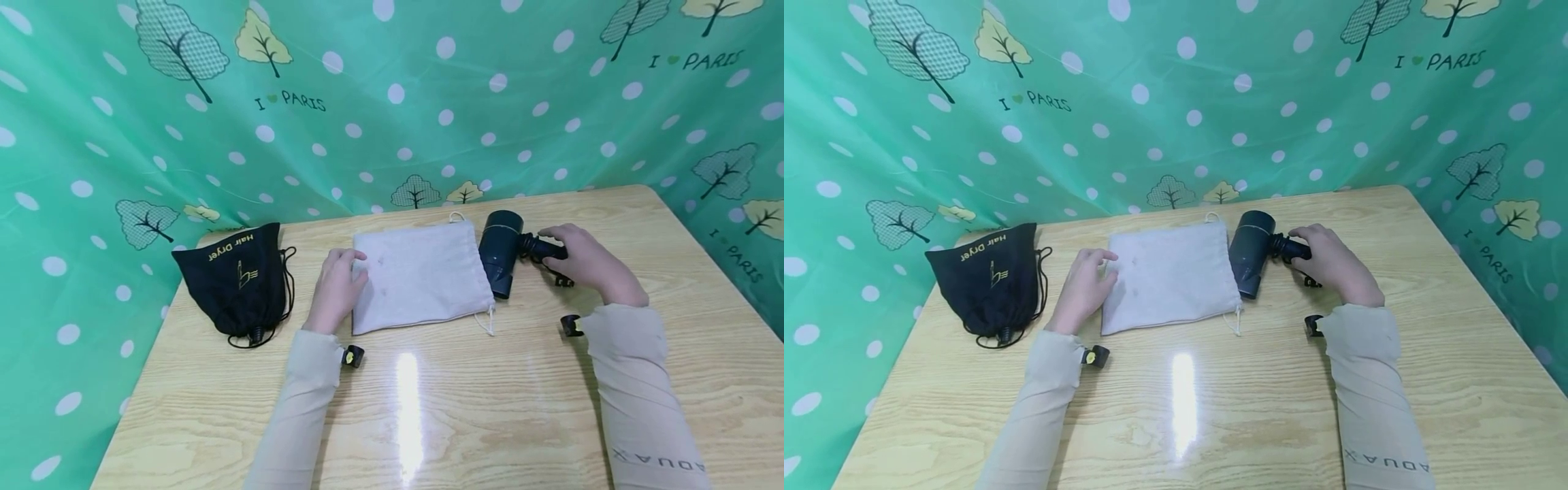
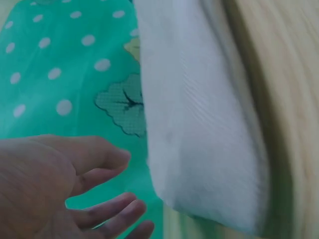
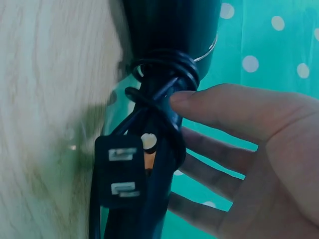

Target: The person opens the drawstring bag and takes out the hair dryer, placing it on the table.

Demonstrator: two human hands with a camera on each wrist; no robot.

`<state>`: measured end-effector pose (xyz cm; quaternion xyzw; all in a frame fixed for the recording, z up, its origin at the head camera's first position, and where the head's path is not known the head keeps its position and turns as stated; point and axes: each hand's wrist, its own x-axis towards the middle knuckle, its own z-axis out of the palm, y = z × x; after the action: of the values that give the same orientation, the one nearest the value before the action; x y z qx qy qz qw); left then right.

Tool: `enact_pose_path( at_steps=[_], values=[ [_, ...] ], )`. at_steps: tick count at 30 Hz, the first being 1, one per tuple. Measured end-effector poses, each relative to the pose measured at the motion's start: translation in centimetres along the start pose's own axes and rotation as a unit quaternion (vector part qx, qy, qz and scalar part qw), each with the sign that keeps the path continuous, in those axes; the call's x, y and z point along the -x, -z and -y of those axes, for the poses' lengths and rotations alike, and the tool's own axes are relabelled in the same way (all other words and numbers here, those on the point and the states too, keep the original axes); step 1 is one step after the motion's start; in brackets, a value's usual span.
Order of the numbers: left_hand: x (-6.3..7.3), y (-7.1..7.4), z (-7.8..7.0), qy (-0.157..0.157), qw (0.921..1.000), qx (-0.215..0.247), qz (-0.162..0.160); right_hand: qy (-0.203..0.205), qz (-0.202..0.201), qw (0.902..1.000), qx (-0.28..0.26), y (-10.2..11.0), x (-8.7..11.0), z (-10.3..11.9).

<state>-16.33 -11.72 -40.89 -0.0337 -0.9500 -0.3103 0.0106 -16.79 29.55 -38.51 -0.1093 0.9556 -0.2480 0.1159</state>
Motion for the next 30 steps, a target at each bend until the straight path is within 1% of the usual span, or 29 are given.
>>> enact_pose_path(
  at_steps=[2,3,6,9,12,15,20,24,26,30],
  values=[
    [0.2,-0.1,-0.6,0.0,1.0,0.0,0.006,0.003,0.0,1.0,-0.001,0.0,0.0,0.2],
    [0.2,-0.2,-0.9,-0.001,0.9999,-0.003,0.014,0.004,0.001,1.0,-0.001,0.0,-0.1,0.2],
    [0.5,-0.9,-1.6,-0.018,0.9984,-0.022,0.048,-0.001,0.0,1.0,-0.003,-0.1,-0.1,0.2],
    [0.7,-1.7,-1.9,-0.053,0.9924,-0.065,0.091,-0.007,-0.004,1.0,-0.006,-0.1,-0.1,0.1],
    [0.8,-2.3,-2.0,-0.079,0.9843,-0.106,0.117,-0.01,-0.017,0.9998,-0.008,-0.1,0.0,0.1],
    [0.9,-2.6,-1.9,-0.084,0.9807,-0.127,0.122,-0.011,-0.035,0.9993,-0.008,-0.3,-0.1,0.3],
    [0.8,-2.6,-1.4,-0.087,0.9819,-0.125,0.113,-0.026,-0.053,0.9982,-0.001,-0.4,-0.1,0.3],
    [0.5,-2.5,-0.9,-0.093,0.9836,-0.108,0.111,-0.04,-0.056,0.9976,0.002,-0.3,0.0,-0.2],
    [0.5,-2.3,-0.8,-0.093,0.9841,-0.098,0.115,-0.043,-0.057,0.9975,0.001,-0.2,0.1,-0.5],
    [0.2,-2.1,-0.3,-0.095,0.9832,-0.075,0.136,-0.053,-0.06,0.9968,0.003,-0.1,0.3,-0.8]
  ],
)
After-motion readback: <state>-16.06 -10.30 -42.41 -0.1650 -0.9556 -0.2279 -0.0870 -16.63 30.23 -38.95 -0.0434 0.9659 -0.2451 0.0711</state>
